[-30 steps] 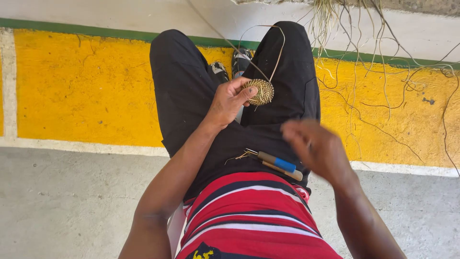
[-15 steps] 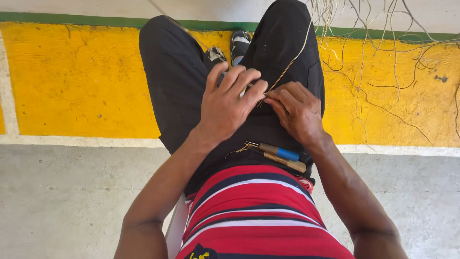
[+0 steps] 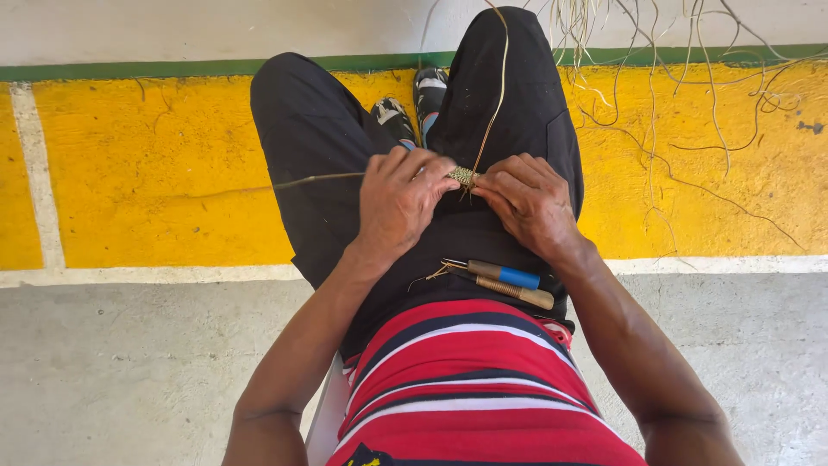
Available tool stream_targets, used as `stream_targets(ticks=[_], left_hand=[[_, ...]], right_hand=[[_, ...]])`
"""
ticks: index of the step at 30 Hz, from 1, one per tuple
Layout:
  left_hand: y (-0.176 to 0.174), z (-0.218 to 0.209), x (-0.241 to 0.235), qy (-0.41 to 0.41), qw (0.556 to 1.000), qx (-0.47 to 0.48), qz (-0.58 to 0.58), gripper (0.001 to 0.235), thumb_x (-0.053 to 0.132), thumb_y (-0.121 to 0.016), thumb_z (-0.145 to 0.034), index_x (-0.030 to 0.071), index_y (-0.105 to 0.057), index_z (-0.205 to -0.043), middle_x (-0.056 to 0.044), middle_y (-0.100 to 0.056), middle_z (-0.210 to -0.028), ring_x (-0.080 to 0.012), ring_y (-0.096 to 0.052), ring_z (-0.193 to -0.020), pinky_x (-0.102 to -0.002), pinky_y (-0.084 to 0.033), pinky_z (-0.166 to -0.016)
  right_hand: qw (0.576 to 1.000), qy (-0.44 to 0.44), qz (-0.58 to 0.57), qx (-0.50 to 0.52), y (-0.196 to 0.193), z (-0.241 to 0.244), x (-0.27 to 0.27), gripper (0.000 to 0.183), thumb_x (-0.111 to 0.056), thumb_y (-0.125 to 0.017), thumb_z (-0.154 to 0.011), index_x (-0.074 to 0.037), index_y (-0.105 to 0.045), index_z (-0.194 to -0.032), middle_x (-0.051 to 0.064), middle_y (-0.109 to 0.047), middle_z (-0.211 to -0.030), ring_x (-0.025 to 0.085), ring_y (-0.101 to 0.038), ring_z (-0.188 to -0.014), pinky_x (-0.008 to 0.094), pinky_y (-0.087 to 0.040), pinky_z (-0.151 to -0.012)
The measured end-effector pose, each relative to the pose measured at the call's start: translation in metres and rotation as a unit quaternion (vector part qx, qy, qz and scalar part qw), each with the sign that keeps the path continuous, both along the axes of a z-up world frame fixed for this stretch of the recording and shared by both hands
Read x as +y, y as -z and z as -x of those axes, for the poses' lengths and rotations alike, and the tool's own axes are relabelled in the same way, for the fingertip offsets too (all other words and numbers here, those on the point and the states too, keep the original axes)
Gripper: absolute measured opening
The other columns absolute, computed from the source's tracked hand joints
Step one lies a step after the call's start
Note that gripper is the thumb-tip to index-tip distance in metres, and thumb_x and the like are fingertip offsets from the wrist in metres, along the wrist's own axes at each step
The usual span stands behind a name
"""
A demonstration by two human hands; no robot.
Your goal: Weaving natural fibers into a small circular pattern using hands and a weaving tool.
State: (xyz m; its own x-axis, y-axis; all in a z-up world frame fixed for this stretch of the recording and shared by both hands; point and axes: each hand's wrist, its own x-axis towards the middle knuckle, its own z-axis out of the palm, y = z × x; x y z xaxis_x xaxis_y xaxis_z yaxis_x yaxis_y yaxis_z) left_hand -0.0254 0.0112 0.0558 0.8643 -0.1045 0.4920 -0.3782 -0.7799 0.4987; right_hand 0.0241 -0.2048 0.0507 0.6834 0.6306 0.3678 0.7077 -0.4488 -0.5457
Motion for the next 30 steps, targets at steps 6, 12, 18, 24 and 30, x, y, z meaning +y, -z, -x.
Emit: stream_targets(ticks=[6,12,18,24,30], left_hand=[[0.045,-0.014,-0.005,0.057,0.981,0.074,0.168,0.015,0.017,-0.075,-0.096,0.020,-0.075,-0.111,0.009,-0.075,-0.097,-0.0129,-0.063,-0.094,-0.035,-0.042,-0.087],[0.045,-0.017,-0.008,0.036,0.973,0.124,0.191,0.014,0.016,-0.070,-0.100,0.017,-0.077,-0.112,0.005,-0.069,-0.089,-0.0143,-0.061,-0.091,-0.034,-0.040,-0.085],[0.037,-0.022,-0.014,0.040,0.988,0.043,0.142,0.011,0.026,-0.074,-0.094,0.016,-0.074,-0.099,0.006,-0.073,-0.094,-0.0178,-0.057,-0.086,-0.036,-0.037,-0.083],[0.039,-0.035,-0.020,0.010,0.986,0.094,0.139,0.015,0.027,-0.073,-0.094,0.020,-0.078,-0.106,0.004,-0.066,-0.078,-0.0172,-0.058,-0.084,-0.038,-0.036,-0.080],[0.049,-0.039,-0.023,0.009,0.983,0.093,0.158,0.007,0.025,-0.070,-0.094,0.021,-0.076,-0.097,0.009,-0.073,-0.087,-0.0169,-0.058,-0.085,-0.039,-0.036,-0.081]], right_hand=[[0.995,0.008,-0.013,0.094,-0.010,-0.016,-0.003,0.013,-0.010,-0.077,-0.093,-0.004,-0.074,-0.104,0.010,-0.068,-0.098,0.027,-0.068,-0.091,0.036,-0.054,-0.079],[0.956,0.105,-0.052,0.269,-0.010,-0.035,0.019,0.014,-0.012,-0.071,-0.101,-0.003,-0.069,-0.111,0.005,-0.071,-0.091,0.013,-0.063,-0.077,0.029,-0.052,-0.069],[0.970,0.103,-0.075,0.208,0.009,-0.024,0.013,0.011,-0.010,-0.068,-0.104,-0.001,-0.062,-0.102,0.005,-0.069,-0.089,0.008,-0.069,-0.083,0.025,-0.055,-0.075],[0.935,0.105,-0.188,0.282,0.005,-0.078,0.005,0.008,-0.008,-0.058,-0.108,0.000,-0.060,-0.106,0.008,-0.071,-0.090,0.010,-0.068,-0.079,0.027,-0.058,-0.074],[0.943,0.115,-0.230,0.213,-0.025,-0.235,-0.054,0.008,-0.006,-0.064,-0.113,0.000,-0.059,-0.111,0.013,-0.071,-0.091,0.015,-0.070,-0.071,0.031,-0.061,-0.060]])
